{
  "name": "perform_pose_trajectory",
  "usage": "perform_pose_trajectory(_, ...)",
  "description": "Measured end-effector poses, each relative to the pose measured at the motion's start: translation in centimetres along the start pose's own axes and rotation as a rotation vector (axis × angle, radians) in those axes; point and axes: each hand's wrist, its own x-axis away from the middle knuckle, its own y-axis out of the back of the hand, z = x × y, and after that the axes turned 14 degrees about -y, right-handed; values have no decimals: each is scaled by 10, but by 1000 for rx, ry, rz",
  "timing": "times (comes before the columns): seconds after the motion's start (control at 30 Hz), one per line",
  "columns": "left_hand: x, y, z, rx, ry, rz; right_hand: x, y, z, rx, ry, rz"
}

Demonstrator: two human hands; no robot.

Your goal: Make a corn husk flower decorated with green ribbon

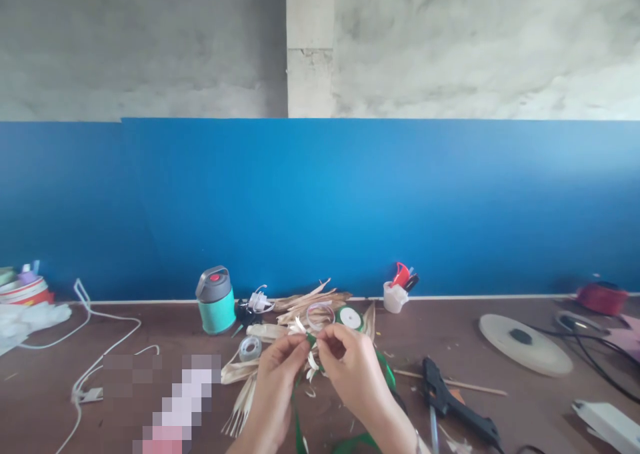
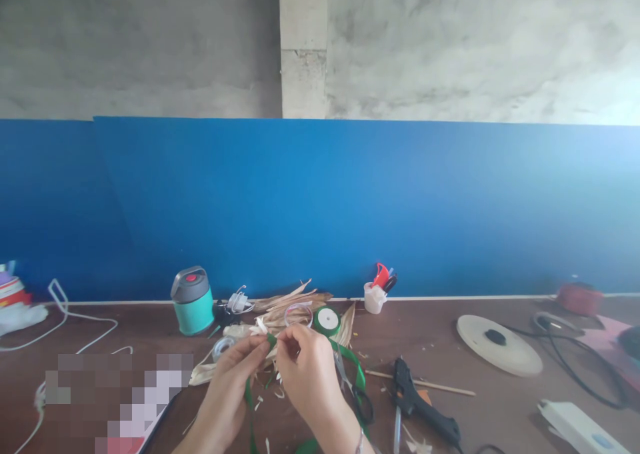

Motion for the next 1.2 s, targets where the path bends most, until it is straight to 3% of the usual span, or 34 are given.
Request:
perform_pose_trajectory(0.17,0,-1,6,73,97,-64,1,-5,-4,56,71,-10)
perform_pose_trajectory(0.4,2,-2,7,90,94,-101,3,-12,-3,126,123,-63)
perform_pose_trajectory(0.63,5,-3,5,55,-17,-116,-1,-3,-1,-96,-64,116)
perform_pose_trajectory(0.87,8,-5,5,-6,-75,-92,0,2,4,-83,-102,146)
perform_pose_trajectory(1.2,5,-3,6,75,-46,-23,3,0,1,6,74,-5)
